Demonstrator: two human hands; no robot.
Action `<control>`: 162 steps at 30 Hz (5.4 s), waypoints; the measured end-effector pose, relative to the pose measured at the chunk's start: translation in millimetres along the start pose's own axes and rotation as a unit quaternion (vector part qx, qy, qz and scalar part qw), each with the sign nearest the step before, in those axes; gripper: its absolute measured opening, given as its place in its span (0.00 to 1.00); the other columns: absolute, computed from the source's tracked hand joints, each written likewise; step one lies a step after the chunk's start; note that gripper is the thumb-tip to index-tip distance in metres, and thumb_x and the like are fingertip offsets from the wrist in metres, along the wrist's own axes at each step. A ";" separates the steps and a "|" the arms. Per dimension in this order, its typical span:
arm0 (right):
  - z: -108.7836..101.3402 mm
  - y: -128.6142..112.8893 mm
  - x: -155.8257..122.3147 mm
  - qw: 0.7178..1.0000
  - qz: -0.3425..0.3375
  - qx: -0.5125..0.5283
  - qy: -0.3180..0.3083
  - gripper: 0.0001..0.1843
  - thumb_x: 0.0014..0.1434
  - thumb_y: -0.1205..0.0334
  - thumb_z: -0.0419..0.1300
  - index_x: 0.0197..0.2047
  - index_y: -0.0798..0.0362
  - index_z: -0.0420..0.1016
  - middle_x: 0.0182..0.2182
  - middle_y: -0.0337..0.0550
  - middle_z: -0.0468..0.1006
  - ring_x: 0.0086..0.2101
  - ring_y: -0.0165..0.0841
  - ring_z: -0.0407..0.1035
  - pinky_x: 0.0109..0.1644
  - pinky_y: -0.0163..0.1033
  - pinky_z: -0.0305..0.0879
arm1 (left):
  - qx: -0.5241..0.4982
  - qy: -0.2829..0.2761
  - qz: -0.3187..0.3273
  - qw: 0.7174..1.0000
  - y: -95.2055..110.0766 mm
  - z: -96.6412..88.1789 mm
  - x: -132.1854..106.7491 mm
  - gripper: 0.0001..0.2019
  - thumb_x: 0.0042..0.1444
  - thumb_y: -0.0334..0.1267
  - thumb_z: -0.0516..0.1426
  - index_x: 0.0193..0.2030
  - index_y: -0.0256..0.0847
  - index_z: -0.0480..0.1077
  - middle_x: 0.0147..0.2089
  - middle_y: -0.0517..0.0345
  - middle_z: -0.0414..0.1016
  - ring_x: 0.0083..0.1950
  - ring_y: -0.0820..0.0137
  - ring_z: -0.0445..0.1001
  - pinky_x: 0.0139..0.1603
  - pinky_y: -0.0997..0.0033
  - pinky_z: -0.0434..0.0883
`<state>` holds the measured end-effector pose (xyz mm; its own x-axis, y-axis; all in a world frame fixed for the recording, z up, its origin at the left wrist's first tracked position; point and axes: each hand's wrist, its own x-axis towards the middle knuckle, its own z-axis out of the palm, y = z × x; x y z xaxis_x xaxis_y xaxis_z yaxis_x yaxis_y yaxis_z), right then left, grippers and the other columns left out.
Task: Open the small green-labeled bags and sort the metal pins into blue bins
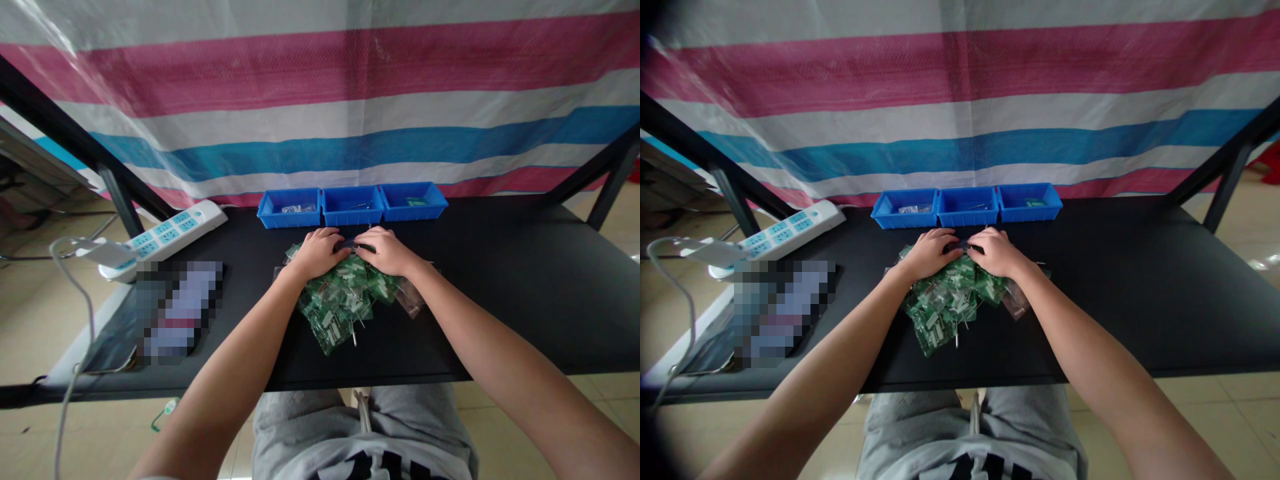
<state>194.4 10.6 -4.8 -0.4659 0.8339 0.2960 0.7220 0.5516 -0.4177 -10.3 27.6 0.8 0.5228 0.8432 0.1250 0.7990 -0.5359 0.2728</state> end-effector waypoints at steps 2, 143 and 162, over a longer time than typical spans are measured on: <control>-1.3 0.0 0.5 1.000 -0.004 0.008 0.007 0.14 0.63 0.60 0.54 0.41 0.53 0.81 0.44 0.48 0.82 0.47 0.41 0.71 0.53 0.48 0.63 | -0.019 0.002 0.015 1.000 -1.7 0.1 1.2 0.17 0.61 0.48 0.54 0.48 0.40 0.76 0.59 0.48 0.72 0.61 0.57 0.69 0.63 0.53 0.61; -24.6 -4.1 8.6 0.759 0.200 0.599 0.161 0.12 0.41 0.57 0.70 0.31 0.53 0.80 0.25 0.40 0.78 0.25 0.28 0.67 0.24 0.34 0.57 | -0.322 0.140 0.022 0.936 1.9 -10.7 -1.8 0.16 0.59 0.47 0.54 0.47 0.38 0.72 0.42 0.53 0.79 0.43 0.65 0.76 0.46 0.66 0.69; -12.0 -6.4 5.8 0.829 0.120 0.521 0.163 0.11 0.37 0.59 0.74 0.23 0.51 0.79 0.36 0.42 0.80 0.42 0.37 0.73 0.53 0.48 0.67 | -0.397 0.195 0.025 0.897 13.9 -9.9 -2.8 0.04 0.51 0.36 0.60 0.32 0.38 0.74 0.35 0.55 0.78 0.36 0.70 0.74 0.40 0.67 0.72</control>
<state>193.2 11.7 9.9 -0.0874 0.9665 0.2413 -0.1395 0.2280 -0.9636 -3.6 18.2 13.7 0.2852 0.8528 0.4375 0.2335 -0.5045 0.8312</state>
